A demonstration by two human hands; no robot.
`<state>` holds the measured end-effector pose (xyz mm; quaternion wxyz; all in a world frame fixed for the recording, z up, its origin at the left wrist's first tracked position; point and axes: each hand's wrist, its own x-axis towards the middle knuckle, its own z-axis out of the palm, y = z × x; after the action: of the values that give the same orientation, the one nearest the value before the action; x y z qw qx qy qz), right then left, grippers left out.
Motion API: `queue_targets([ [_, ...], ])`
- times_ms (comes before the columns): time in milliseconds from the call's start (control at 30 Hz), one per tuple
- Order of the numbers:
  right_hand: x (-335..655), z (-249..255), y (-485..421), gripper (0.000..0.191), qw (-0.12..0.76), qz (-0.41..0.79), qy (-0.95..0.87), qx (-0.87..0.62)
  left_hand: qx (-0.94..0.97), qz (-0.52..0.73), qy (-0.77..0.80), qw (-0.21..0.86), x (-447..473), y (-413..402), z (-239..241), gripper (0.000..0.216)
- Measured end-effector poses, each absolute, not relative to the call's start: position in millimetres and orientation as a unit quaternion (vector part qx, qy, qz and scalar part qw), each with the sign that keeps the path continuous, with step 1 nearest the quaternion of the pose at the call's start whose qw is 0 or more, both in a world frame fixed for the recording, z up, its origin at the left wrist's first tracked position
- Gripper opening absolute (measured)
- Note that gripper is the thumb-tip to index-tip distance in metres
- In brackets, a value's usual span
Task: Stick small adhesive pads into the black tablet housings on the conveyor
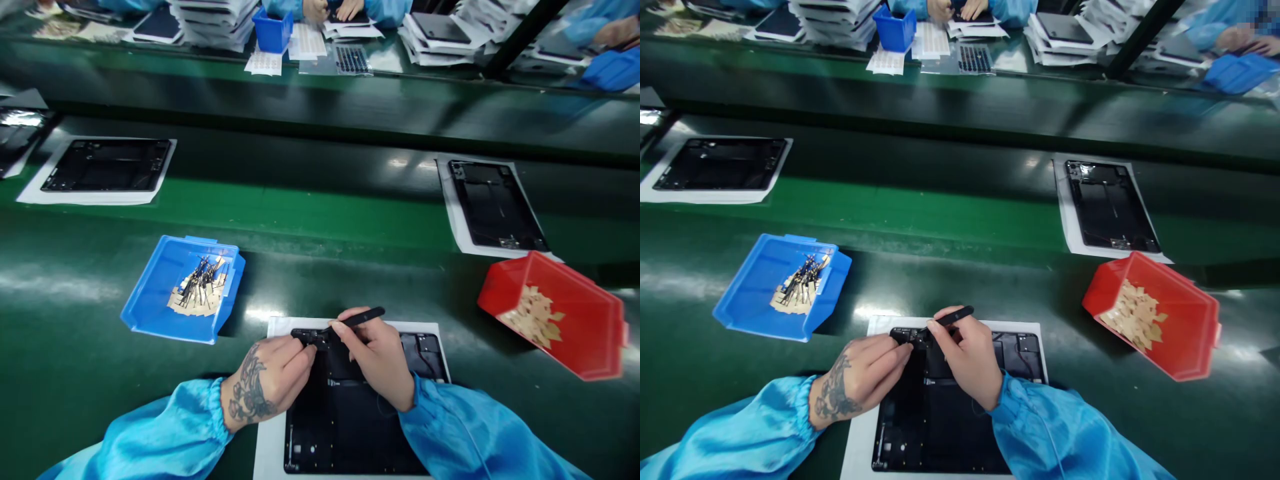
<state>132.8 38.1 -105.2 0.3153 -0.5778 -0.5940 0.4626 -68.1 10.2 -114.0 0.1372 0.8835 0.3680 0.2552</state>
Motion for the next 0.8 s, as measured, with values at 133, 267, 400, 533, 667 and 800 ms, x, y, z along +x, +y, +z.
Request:
queue_targets([
  [133, 133.0, -106.7, 36.8, 0.014, 0.318, 0.464, -0.592, -0.577, 0.873, 0.243, 0.404, 0.121, -65.8, 9.7, -113.3, 0.021],
  [267, 132.3, -107.6, 36.1, 0.014, 0.321, 0.464, -0.592, -0.575, 0.876, 0.199, 0.429, 0.094, -63.9, 9.0, -113.9, 0.027],
  [400, 132.2, -107.8, 36.2, 0.013, 0.324, 0.458, -0.600, -0.571, 0.882, 0.183, 0.429, 0.070, -63.1, 8.7, -114.9, 0.027],
  [533, 133.6, -106.7, 36.6, 0.011, 0.324, 0.415, -0.647, -0.552, 0.883, 0.180, 0.431, 0.055, -62.0, 9.2, -114.6, 0.026],
  [667, 134.6, -106.9, 35.0, 0.007, 0.340, 0.332, -0.718, -0.509, 0.883, 0.181, 0.432, 0.036, -60.9, 9.5, -114.4, 0.025],
  [800, 136.1, -105.5, 33.2, 0.005, 0.349, 0.291, -0.748, -0.483, 0.882, 0.182, 0.434, 0.032, -60.4, 9.6, -115.5, 0.025],
])
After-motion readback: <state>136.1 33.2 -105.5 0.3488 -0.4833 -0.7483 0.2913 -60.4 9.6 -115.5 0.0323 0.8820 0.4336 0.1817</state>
